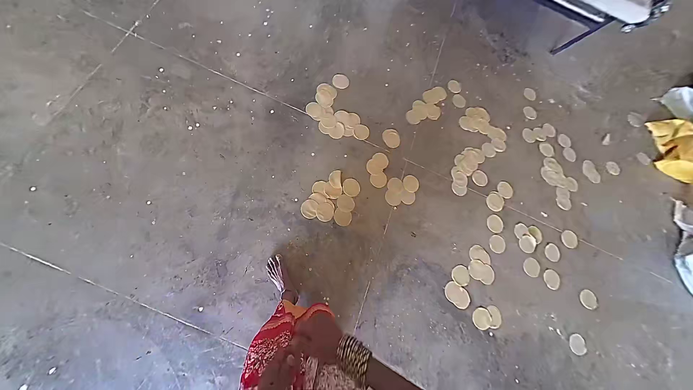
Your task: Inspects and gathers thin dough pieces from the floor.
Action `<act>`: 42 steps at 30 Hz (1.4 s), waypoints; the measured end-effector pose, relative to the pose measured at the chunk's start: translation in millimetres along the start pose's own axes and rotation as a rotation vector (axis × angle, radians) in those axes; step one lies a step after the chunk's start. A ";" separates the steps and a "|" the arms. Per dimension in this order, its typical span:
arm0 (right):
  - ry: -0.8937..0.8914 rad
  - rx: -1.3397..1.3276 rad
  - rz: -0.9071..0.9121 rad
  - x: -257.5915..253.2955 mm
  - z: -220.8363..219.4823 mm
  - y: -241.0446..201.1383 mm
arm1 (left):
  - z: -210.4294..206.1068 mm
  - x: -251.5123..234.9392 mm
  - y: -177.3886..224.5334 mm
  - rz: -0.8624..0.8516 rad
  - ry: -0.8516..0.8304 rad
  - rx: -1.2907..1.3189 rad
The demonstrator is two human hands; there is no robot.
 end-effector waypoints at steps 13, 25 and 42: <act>0.665 0.035 -0.441 -293.3 274.8 269.2 | -126.2 -190.8 7.4 0.182 -0.168 0.115; 0.872 0.352 -0.589 -412.9 340.6 358.5 | -202.0 -242.3 20.2 0.298 -0.050 0.386; 1.445 -0.886 -0.441 -311.9 403.3 445.7 | -218.0 -256.1 2.3 0.407 -0.014 0.405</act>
Point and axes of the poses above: each hand's wrist, its own x-axis away from the middle knuckle, its own z-axis out of the back of the hand, y = z × x, the point moved 6 cm from there along -x, towards the middle knuckle, and after that the axes turned 13 degrees about y, right-handed, at the moved point
